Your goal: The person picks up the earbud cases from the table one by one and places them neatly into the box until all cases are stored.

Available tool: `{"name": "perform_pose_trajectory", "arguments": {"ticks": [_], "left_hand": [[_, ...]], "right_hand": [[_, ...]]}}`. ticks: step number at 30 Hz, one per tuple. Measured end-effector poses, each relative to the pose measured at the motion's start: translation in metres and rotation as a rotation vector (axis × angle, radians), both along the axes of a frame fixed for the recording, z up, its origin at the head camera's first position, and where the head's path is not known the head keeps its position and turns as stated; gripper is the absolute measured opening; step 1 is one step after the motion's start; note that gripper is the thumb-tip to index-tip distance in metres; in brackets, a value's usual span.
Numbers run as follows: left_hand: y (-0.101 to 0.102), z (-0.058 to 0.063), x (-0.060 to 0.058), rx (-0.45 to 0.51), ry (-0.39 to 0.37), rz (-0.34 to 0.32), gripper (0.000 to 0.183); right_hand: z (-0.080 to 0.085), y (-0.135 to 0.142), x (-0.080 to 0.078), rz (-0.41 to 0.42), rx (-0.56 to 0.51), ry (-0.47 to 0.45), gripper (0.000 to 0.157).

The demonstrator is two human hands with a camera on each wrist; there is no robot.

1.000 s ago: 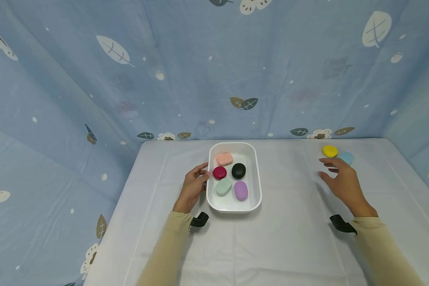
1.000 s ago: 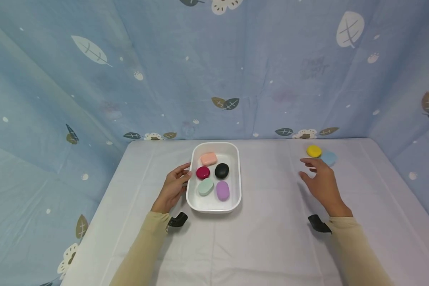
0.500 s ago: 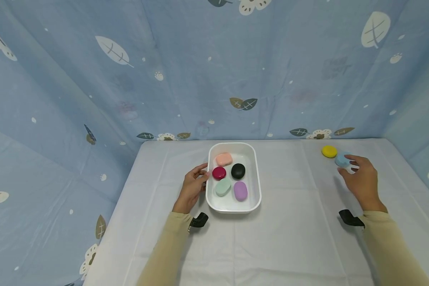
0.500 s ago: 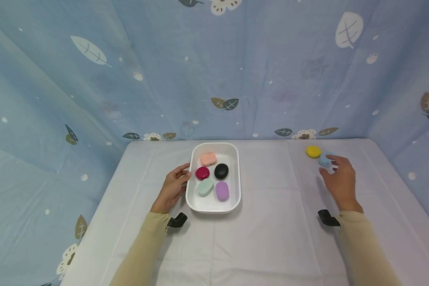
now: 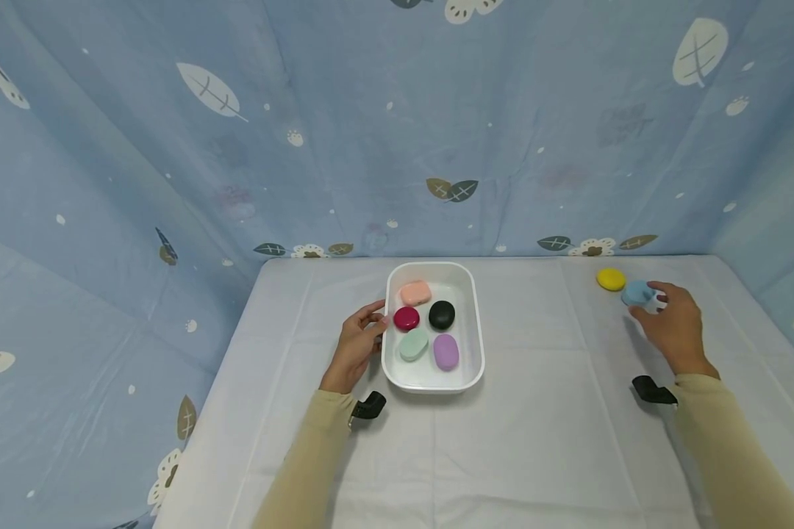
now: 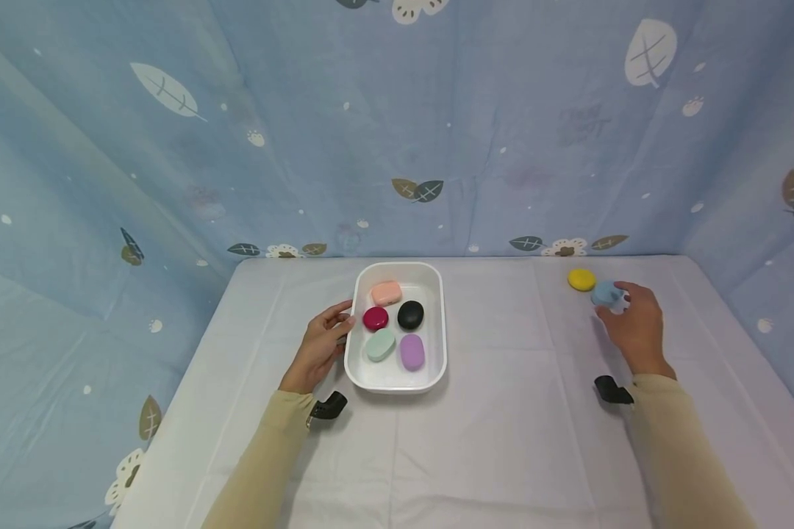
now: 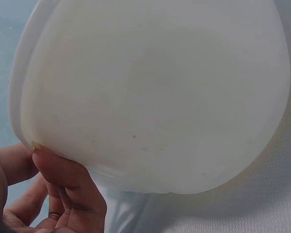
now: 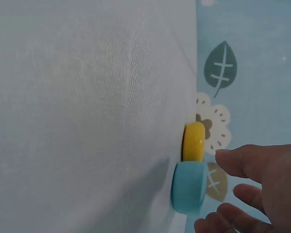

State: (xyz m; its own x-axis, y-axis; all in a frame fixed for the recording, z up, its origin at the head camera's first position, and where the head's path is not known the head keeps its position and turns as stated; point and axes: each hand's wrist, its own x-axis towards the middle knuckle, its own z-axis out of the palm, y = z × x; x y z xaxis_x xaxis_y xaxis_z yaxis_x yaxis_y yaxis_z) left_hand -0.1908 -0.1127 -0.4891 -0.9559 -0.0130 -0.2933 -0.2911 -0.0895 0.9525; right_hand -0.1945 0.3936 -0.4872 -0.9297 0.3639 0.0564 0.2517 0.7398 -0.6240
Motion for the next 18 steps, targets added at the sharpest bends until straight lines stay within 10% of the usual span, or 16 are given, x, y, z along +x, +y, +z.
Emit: {"name": "perform_pose_trajectory", "arguments": {"ticks": [18], "left_hand": [[-0.001, -0.002, -0.002, 0.011, 0.013, -0.011, 0.043]], "right_hand": [[-0.003, 0.000, -0.017, 0.045, 0.027, -0.068, 0.066]]}}
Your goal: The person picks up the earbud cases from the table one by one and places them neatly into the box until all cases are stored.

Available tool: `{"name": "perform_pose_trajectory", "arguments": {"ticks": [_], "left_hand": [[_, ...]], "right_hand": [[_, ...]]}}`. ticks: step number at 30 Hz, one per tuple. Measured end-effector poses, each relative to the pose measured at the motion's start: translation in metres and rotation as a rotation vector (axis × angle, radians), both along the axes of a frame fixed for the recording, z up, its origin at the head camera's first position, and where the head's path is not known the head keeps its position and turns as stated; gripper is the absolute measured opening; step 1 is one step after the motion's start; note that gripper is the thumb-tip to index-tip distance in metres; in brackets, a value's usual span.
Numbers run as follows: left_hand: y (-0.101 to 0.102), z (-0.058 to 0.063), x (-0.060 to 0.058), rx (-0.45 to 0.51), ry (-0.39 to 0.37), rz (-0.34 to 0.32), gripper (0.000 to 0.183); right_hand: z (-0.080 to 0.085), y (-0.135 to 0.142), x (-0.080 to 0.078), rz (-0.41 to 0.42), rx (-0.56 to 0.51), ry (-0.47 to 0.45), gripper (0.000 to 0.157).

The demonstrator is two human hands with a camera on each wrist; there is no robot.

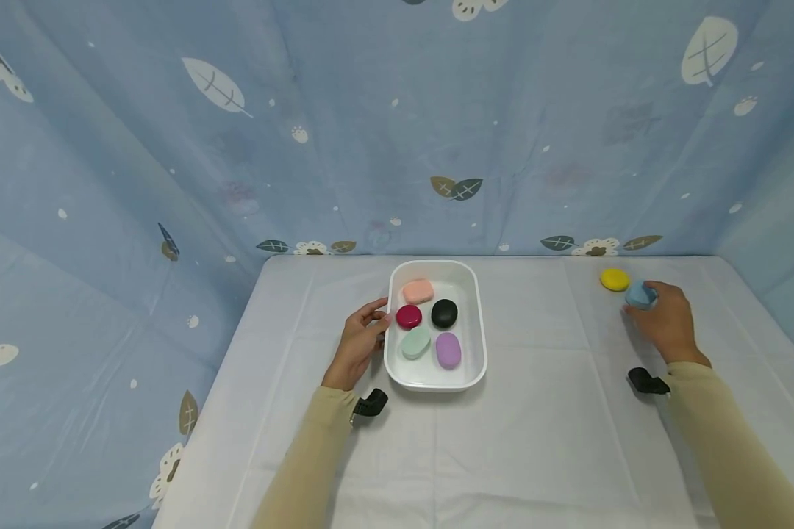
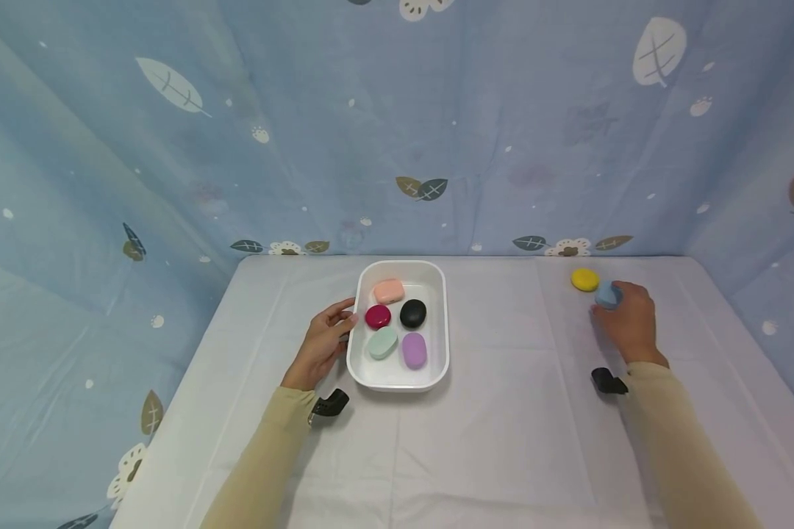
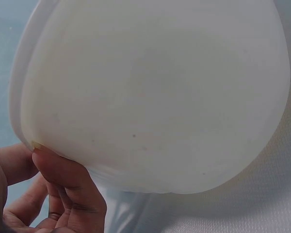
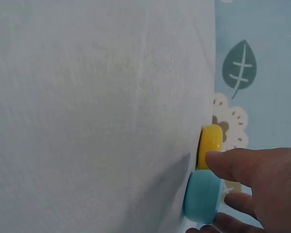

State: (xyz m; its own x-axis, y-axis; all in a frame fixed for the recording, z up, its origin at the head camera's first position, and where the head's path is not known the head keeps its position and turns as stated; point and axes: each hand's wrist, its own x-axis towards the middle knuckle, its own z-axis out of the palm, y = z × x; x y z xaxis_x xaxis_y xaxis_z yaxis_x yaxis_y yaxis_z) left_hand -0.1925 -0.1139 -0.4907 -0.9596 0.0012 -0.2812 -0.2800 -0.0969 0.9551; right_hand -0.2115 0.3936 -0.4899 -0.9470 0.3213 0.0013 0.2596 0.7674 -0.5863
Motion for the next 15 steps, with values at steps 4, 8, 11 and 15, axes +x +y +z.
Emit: {"name": "perform_pose_trajectory", "arguments": {"ticks": [4, 8, 11, 15], "left_hand": [[0.0003, -0.0003, -0.0003, -0.010, -0.002, -0.002, 0.043], [0.0001, -0.0014, -0.0008, -0.007, -0.001, 0.000, 0.043], [0.0000, -0.0022, -0.0012, -0.002, 0.000, 0.002, 0.043], [-0.0004, -0.0029, -0.0015, -0.003, 0.002, 0.005, 0.043]], "right_hand": [[-0.0031, 0.0053, -0.0035, 0.012, 0.011, 0.008, 0.064], [-0.0062, 0.0090, -0.0053, 0.015, 0.036, 0.021, 0.062], [-0.0077, 0.0103, -0.0073, 0.017, 0.057, 0.041, 0.059], [-0.0089, 0.0089, -0.0106, 0.004, 0.064, 0.059, 0.055]]}}
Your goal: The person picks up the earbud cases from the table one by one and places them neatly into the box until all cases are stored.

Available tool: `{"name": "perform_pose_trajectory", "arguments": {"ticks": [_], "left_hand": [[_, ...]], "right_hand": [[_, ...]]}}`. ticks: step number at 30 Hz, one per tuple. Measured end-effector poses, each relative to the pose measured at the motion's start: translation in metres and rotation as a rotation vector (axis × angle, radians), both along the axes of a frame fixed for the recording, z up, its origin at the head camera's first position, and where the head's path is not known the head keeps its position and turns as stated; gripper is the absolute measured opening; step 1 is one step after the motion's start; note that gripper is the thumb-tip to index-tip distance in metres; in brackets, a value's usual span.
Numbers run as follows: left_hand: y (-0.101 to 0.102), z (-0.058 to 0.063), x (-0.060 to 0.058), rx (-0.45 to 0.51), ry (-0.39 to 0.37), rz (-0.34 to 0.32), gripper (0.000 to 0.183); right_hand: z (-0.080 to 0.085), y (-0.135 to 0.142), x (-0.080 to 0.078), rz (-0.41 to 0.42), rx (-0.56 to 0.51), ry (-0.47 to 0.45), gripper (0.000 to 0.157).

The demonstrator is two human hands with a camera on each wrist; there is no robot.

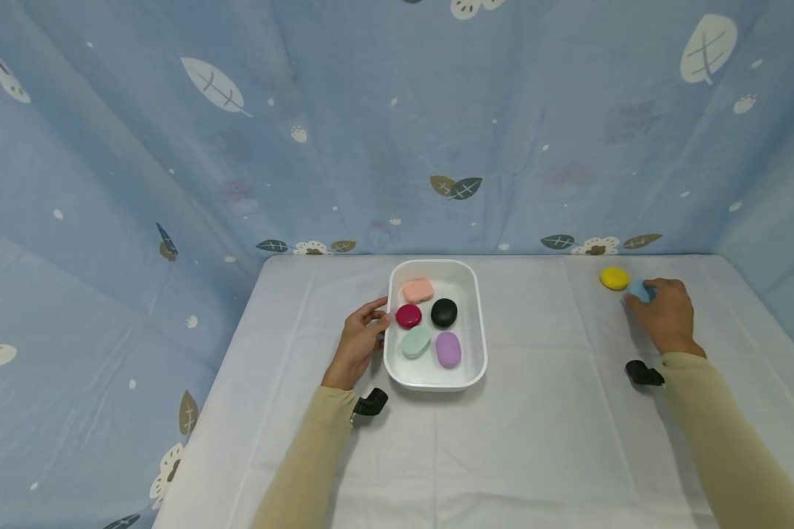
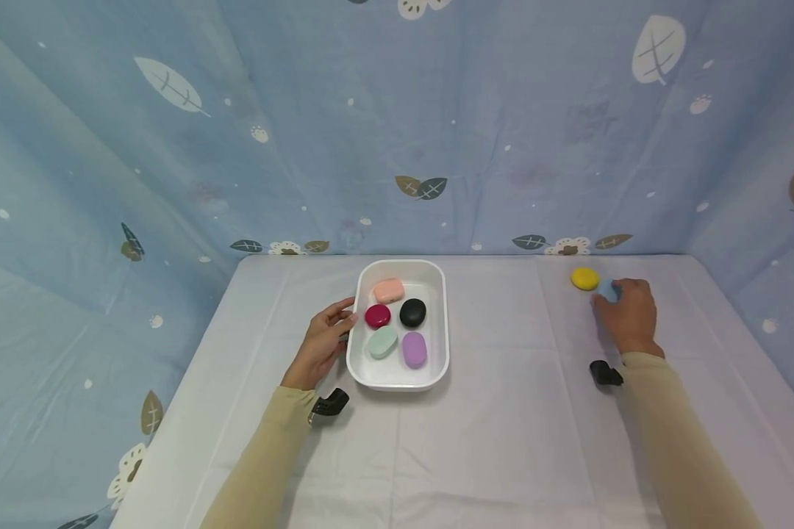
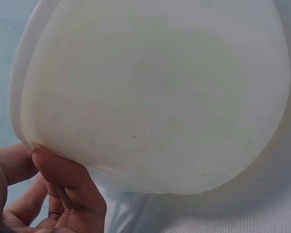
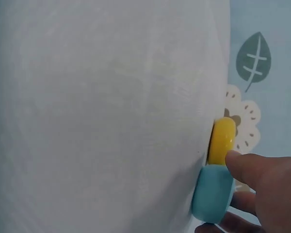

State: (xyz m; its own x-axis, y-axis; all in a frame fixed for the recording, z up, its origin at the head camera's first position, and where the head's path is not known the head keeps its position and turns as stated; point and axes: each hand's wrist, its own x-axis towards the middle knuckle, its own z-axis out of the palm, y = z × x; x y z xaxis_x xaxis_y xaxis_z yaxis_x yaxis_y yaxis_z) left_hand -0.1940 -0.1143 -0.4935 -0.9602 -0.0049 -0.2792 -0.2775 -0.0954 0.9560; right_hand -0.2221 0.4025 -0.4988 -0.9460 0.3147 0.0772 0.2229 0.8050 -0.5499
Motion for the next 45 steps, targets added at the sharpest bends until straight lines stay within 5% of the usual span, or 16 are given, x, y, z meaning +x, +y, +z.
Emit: {"name": "perform_pose_trajectory", "arguments": {"ticks": [30, 45], "left_hand": [[0.001, 0.001, 0.000, -0.010, -0.017, 0.002, 0.043], [0.000, 0.003, 0.002, -0.003, -0.010, 0.001, 0.043]], "right_hand": [[0.007, 0.004, 0.002, 0.047, 0.008, -0.109, 0.062], [0.018, -0.005, 0.008, -0.001, -0.062, -0.189, 0.070]]}}
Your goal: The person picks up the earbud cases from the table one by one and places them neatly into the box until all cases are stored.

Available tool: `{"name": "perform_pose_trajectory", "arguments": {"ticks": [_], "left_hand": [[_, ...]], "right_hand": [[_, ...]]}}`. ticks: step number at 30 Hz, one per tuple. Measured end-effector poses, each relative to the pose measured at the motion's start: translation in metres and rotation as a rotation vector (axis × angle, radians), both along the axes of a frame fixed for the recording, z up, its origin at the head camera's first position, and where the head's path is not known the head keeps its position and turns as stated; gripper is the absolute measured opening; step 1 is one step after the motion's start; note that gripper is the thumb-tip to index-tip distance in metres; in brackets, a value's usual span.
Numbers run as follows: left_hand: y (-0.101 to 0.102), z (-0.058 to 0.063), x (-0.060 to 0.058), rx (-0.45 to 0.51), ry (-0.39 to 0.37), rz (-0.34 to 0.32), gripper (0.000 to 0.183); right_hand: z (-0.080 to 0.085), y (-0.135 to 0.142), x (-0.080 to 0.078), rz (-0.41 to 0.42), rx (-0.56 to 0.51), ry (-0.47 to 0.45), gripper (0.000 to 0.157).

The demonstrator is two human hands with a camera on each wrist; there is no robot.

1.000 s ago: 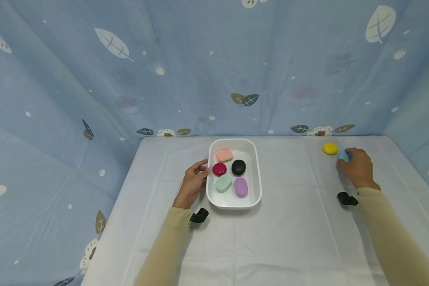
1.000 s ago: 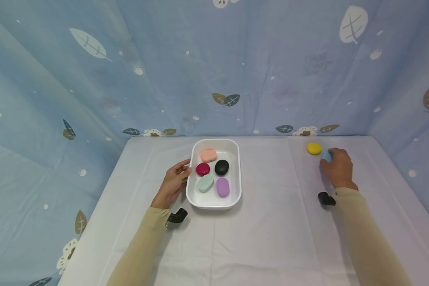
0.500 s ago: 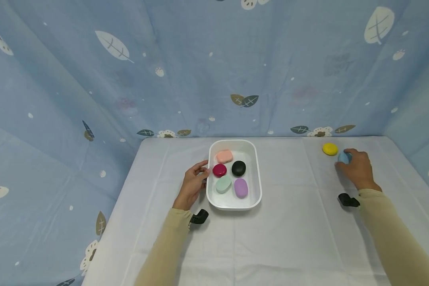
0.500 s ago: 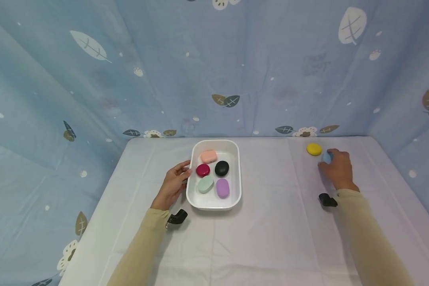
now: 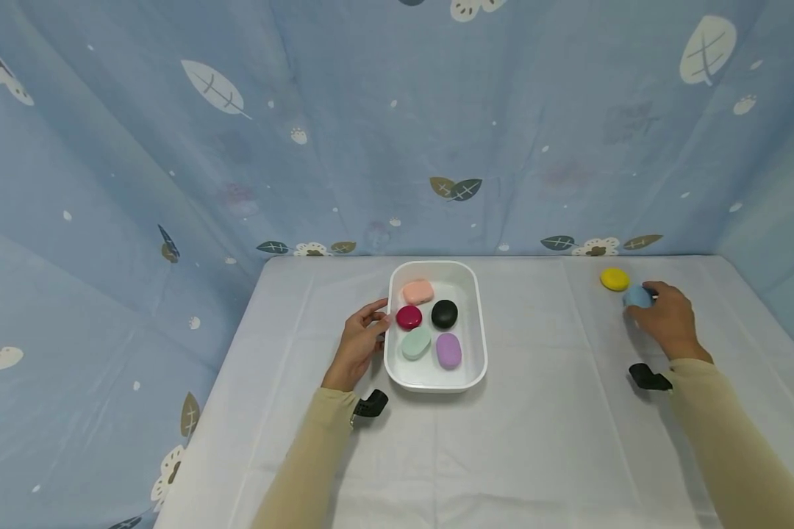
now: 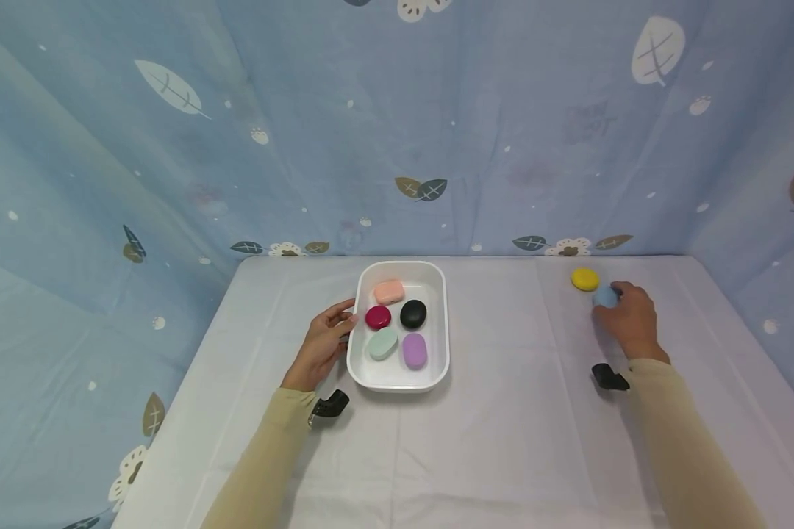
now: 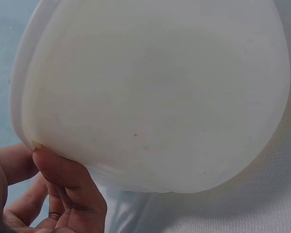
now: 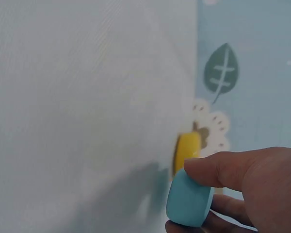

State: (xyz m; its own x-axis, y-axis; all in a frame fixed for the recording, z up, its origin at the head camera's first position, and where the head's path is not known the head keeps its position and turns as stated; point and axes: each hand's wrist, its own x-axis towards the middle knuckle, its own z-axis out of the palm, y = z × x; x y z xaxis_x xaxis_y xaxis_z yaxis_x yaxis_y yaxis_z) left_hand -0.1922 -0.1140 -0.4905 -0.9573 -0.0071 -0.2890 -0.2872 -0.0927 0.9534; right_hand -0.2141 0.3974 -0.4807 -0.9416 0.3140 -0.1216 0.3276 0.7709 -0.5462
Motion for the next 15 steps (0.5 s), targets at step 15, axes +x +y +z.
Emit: {"name": "perform_pose_trajectory", "arguments": {"ticks": [15], "left_hand": [[0.000, -0.001, 0.000, -0.008, 0.000, -0.003, 0.043]], "right_hand": [[0.028, -0.042, 0.026, 0.119, -0.053, 0.174, 0.068]]}}
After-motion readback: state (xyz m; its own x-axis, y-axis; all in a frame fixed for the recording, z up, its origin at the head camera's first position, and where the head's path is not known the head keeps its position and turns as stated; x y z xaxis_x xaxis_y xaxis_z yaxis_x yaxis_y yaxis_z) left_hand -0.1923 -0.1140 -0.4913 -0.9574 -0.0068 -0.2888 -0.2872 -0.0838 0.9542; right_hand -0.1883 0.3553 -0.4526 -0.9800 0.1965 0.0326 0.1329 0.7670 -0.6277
